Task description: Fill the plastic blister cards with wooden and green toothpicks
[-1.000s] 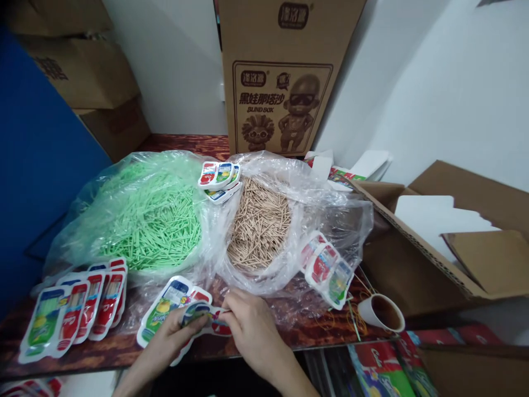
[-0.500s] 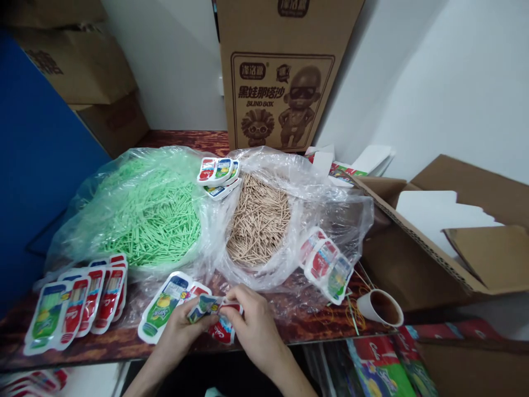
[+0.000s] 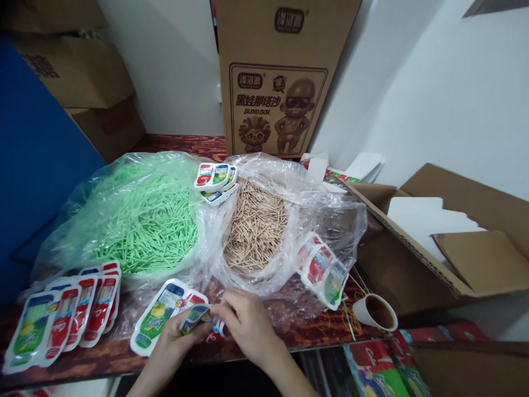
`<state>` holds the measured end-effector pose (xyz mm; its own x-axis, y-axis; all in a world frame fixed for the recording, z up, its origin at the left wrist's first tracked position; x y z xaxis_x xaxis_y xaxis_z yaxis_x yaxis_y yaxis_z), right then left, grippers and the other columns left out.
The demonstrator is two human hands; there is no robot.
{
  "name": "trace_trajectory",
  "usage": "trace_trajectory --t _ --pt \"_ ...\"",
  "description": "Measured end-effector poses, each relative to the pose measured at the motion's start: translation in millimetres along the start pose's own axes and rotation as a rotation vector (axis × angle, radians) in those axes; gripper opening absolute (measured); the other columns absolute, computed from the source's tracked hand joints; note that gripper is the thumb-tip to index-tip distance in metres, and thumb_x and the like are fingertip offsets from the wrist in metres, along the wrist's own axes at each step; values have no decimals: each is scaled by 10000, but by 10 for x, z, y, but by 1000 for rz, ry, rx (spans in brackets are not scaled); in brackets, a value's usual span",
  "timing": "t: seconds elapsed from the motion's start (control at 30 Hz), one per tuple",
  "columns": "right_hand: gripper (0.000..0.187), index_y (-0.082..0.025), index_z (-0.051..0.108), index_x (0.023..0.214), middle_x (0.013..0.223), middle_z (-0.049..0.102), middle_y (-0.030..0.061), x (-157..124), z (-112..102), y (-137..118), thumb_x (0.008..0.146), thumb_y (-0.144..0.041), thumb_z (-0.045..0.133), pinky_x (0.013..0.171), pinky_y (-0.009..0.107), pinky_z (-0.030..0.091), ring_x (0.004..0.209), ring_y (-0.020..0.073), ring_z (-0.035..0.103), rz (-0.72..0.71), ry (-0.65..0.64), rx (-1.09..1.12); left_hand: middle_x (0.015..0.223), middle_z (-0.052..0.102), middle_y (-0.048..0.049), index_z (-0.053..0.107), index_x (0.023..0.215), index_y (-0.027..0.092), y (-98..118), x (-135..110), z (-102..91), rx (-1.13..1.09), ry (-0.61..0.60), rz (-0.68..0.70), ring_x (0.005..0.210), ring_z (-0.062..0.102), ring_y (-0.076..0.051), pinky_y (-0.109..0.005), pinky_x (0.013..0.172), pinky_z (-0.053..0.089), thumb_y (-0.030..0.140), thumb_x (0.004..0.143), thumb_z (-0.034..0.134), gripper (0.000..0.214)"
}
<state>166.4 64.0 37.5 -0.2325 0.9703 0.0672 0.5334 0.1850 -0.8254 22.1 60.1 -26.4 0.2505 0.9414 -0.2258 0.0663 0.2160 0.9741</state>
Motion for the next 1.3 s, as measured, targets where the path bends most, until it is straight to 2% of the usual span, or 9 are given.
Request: trace_trajectory --t 0.1,0.17,0.3,0.37,0.5,0.7,0.97,1.13,1.3 --pt "278 -189 586 727 687 596 -14 147 -217 89 948 -301 459 621 239 384 668 145 558 14 -39 37 665 641 -5 732 742 166 -41 -42 -52 -4 47 -5 646 539 -174 -262 628 443 394 704 728 232" --pt "247 -189 577 739 698 602 -9 324 -519 235 940 -280 464 629 238 395 682 150 563 56 73 -75 672 657 -2 734 743 170 -87 -83 -71 -44 88 -35 653 552 -175 -261 641 452 399 696 736 234" --pt "210 -179 612 849 875 664 41 813 -1068 563 936 -185 421 709 235 404 804 154 596 201 210 -681 701 686 0 746 772 180 -171 -142 -39 -128 112 -104 664 578 -178 -258 651 466 409 648 772 262" --pt "229 -155 642 911 970 674 105 1067 -1204 683 927 -156 414 757 274 395 888 195 595 242 220 -783 688 684 2 747 772 181 -191 -149 -27 -138 116 -112 650 577 -175 -261 652 471 419 636 779 277" --pt "210 -86 680 970 1102 645 204 1426 -1150 797 875 -133 499 871 349 356 1073 281 532 245 139 -903 645 659 9 729 701 173 -217 -140 -62 -131 131 -105 627 560 -162 -243 620 459 415 624 788 260" --pt "271 -49 701 1004 1145 634 255 1630 -897 887 827 -58 496 953 445 317 1145 346 512 296 -8 -975 651 669 -4 734 705 157 -199 -113 -125 -125 134 -102 631 567 -169 -239 620 455 407 631 781 265" --pt "179 -121 708 915 1046 709 175 1712 -1174 1081 829 -178 562 844 341 448 1022 294 631 391 -58 -721 669 687 -9 756 716 163 -151 -109 -140 -138 139 -79 651 577 -180 -240 639 459 379 626 781 235" --pt "130 -160 625 729 715 707 46 1696 -1399 1157 828 -155 541 688 276 493 735 203 667 389 33 -347 642 686 0 759 722 172 -205 -126 -133 -180 151 -126 628 583 -176 -242 636 468 423 592 800 286" --pt "126 -192 508 732 493 604 -37 1729 -1396 1170 853 -161 525 503 228 495 452 126 587 355 130 134 703 729 -13 771 798 182 -176 -125 -88 -198 140 -129 662 617 -189 -251 671 490 455 591 800 344"
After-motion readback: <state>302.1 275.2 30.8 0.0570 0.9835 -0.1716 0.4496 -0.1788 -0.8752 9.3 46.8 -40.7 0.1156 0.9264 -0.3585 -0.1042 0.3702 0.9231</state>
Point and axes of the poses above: each hand's wrist, its own x-axis towards the middle knuckle, its own z-axis out of the palm, y = z × x, the point moved 7 cm from there along x, towards the middle knuckle
